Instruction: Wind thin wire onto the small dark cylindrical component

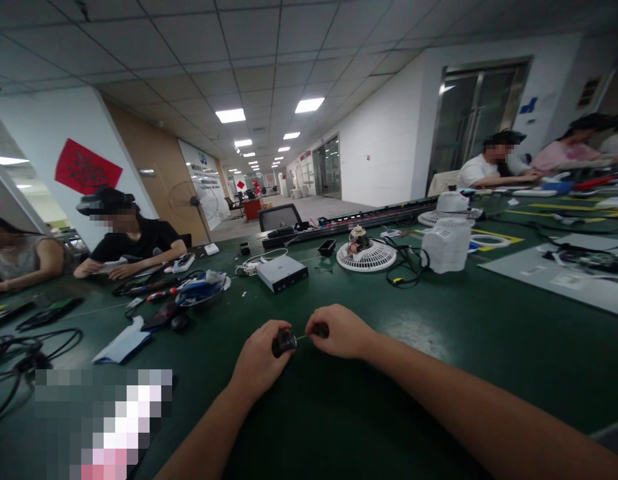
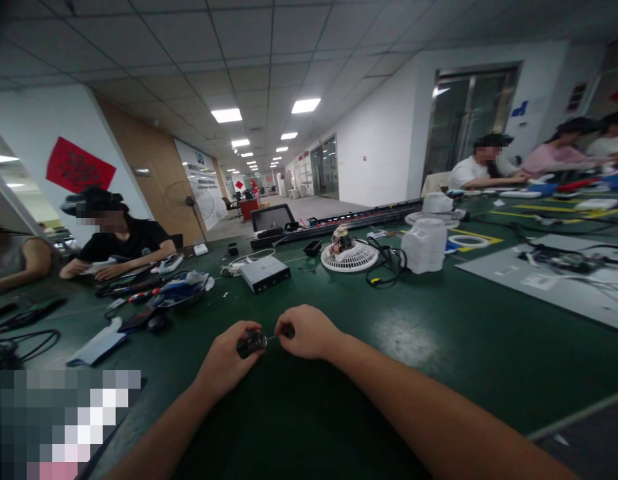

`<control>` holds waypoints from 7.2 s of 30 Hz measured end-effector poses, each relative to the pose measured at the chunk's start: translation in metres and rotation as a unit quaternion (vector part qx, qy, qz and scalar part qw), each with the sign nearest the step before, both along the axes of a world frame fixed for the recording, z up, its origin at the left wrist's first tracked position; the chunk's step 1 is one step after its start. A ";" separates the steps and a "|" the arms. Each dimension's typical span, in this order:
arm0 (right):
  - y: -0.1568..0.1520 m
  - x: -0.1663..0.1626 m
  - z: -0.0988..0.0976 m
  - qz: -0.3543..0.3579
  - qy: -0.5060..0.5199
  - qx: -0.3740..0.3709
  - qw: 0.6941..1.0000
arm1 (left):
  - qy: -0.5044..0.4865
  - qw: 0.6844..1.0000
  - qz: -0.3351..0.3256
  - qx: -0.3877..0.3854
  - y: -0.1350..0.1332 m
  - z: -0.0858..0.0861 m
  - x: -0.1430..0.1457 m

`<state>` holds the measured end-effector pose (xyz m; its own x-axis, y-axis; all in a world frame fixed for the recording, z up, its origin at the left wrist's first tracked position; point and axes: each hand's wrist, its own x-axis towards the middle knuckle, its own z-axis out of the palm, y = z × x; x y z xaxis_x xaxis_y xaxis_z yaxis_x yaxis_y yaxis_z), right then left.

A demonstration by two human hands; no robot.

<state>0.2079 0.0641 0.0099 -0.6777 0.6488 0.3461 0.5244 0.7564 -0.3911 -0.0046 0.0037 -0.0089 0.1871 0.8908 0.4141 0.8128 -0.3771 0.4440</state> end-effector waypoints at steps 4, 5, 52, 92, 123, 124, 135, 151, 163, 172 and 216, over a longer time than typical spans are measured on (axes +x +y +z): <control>0.001 0.000 0.003 -0.037 -0.029 0.019 0.999 | 0.012 1.000 -0.014 -0.008 -0.001 0.001 0.000; 0.001 0.001 0.004 -0.037 -0.037 0.026 0.998 | 0.015 1.000 -0.014 -0.009 -0.001 0.001 0.001; -0.010 -0.001 0.009 -0.016 -0.044 0.041 0.998 | -0.006 1.000 -0.015 0.015 -0.001 0.003 0.001; -0.002 0.002 0.005 0.010 -0.014 -0.104 0.994 | -0.005 0.998 0.030 -0.059 0.002 0.001 0.004; -0.006 -0.007 0.005 -0.017 0.139 -0.144 0.980 | -0.036 0.996 -0.073 0.034 -0.010 0.007 0.011; -0.005 -0.006 0.004 -0.015 0.133 -0.151 0.979 | -0.027 0.996 -0.081 0.035 -0.011 0.007 0.011; -0.003 -0.011 -0.007 0.002 0.118 -0.217 0.969 | -0.022 0.995 -0.088 0.040 -0.012 0.005 0.011; 0.010 0.011 0.006 0.014 -0.056 0.060 0.997 | -0.047 0.999 0.018 0.001 0.000 0.002 0.002; 0.006 0.008 0.003 -0.004 -0.061 0.049 0.997 | 0.005 1.000 -0.001 -0.018 -0.001 0.001 0.004; 0.007 0.008 0.001 0.012 -0.016 -0.013 1.000 | 0.002 1.000 -0.011 -0.018 -0.003 0.003 0.004; 0.006 0.011 0.007 -0.003 -0.068 -0.046 0.997 | 0.024 0.999 0.014 -0.031 -0.005 0.003 0.010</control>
<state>0.2188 0.0705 0.0165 -0.7096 0.6785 0.1901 0.5820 0.7165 -0.3846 0.0056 -0.0012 -0.0054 0.1811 0.9194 0.3490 0.8434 -0.3278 0.4257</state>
